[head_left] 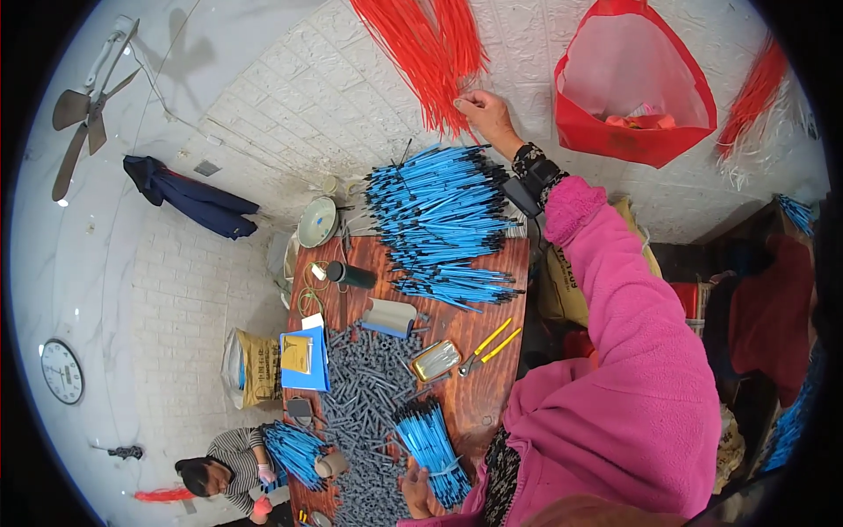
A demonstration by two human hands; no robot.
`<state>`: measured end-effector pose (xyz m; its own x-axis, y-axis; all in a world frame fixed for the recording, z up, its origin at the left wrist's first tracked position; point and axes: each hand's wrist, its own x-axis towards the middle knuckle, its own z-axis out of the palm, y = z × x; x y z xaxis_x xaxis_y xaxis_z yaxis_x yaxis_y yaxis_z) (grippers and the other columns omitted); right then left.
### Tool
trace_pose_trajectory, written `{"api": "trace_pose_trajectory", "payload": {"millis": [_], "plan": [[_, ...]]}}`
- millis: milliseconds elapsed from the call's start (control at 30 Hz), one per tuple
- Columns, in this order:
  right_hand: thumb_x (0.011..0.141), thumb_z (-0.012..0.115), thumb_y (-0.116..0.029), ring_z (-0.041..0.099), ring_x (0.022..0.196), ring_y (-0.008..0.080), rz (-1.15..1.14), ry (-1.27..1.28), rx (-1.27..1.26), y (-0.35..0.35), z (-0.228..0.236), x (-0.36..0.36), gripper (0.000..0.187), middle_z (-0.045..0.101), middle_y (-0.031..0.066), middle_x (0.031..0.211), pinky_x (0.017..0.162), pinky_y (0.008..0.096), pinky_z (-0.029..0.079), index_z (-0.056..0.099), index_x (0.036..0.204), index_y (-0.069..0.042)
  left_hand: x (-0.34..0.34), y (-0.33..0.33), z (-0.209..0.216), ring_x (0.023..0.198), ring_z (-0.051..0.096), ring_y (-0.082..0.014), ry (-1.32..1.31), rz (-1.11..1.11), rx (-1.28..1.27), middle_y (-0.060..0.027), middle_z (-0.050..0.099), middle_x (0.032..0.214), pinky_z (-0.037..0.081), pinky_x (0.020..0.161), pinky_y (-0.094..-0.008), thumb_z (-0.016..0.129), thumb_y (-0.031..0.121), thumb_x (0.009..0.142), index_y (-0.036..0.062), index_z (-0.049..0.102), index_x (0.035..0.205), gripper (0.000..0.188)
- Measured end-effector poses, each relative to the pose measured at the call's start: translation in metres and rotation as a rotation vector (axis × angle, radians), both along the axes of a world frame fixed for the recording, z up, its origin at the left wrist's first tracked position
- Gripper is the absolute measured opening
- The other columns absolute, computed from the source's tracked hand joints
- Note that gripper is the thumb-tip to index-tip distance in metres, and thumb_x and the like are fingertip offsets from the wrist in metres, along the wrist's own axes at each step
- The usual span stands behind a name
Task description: The person gathers blue rods into a bundle, wraps a red tie around them, and secures it. After setting the bundle aside, they pick up a blue strap and then begin attaching individual blue rods to it.
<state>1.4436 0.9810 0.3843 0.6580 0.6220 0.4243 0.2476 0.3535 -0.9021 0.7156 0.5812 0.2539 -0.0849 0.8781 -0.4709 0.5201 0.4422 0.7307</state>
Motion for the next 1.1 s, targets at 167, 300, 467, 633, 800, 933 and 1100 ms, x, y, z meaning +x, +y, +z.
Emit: {"api": "trace_pose_trajectory", "payload": {"millis": [167,300,467,633,800,933,1100], "plan": [[0.09,0.064,-0.023,0.058,0.066,0.009,0.196,0.193,0.017,-0.003,0.0,-0.009,0.023,0.066,0.0035,0.076,0.058,0.0262,0.046,0.066,0.091,0.0,-0.01,0.01,-0.001,0.09,0.061,-0.0162,0.024,0.097,0.011,-0.0096,0.067,0.104,0.049,0.078,-0.0305,0.064,0.012,0.088,-0.0057,0.063,0.113,0.03],[0.092,0.06,-0.027,0.059,0.063,0.0144,0.116,-0.023,-0.056,-0.021,-0.025,-0.032,0.026,0.065,0.0069,0.076,0.056,0.0318,0.046,0.064,0.089,-0.001,-0.031,0.013,-0.014,0.084,0.065,-0.0216,0.695,-0.026,0.4,-0.0102,0.069,0.097,0.05,0.077,-0.0344,0.063,0.019,0.09,-0.0065,0.064,0.111,0.033],[0.083,0.056,-0.027,0.06,0.065,0.039,0.475,-0.732,-0.829,-0.085,-0.152,-0.178,0.026,0.062,0.02,0.072,0.056,0.0483,0.046,0.063,0.082,-0.002,-0.012,0.068,0.016,0.088,0.065,-0.0227,0.167,0.086,0.34,-0.0142,0.069,0.101,0.051,0.081,-0.0343,0.059,0.02,0.093,-0.004,0.064,0.114,0.032],[0.08,0.065,-0.029,0.054,0.055,0.0118,1.734,-0.619,-1.059,-0.239,-0.226,-0.465,0.027,0.055,0.004,0.058,0.045,0.0349,0.039,0.061,0.067,-0.006,0.03,0.104,-0.011,0.111,0.055,-0.0152,-0.804,-0.246,-0.297,-0.0077,0.055,0.128,0.045,0.095,-0.0305,0.05,0.041,0.1,0.0032,0.036,0.146,0.061],[0.087,0.063,-0.029,0.051,0.062,0.0118,2.3,-0.823,-0.773,-0.324,-0.251,-0.667,0.029,0.054,0.0,0.062,0.058,0.0305,0.044,0.063,0.074,-0.003,-0.108,0.085,-0.113,0.096,0.062,-0.0256,-1.055,-0.232,-0.199,-0.0126,0.061,0.102,0.049,0.091,-0.0388,0.056,0.016,0.091,0.0038,0.053,0.105,0.018],[0.089,0.064,-0.03,0.051,0.074,0.0061,1.98,-0.352,-1.119,-0.358,-0.256,-0.714,0.028,0.059,-0.0035,0.081,0.063,0.0261,0.044,0.064,0.092,-0.003,-0.355,0.049,-0.127,0.08,0.064,-0.0273,-1.332,0.218,-0.034,-0.0112,0.062,0.083,0.053,0.088,-0.0456,0.053,0.005,0.086,0.0037,0.054,0.097,0.011],[0.089,0.061,-0.027,0.058,0.073,0.0111,1.238,-0.362,-1.076,-0.352,-0.318,-0.722,0.022,0.06,-0.0002,0.08,0.06,0.0278,0.047,0.065,0.098,-0.008,-0.587,-0.025,-0.171,0.092,0.063,-0.0277,-1.536,0.507,0.072,-0.0096,0.064,0.086,0.05,0.094,-0.048,0.049,0.029,0.099,0.0051,0.055,0.094,0.025]]}}
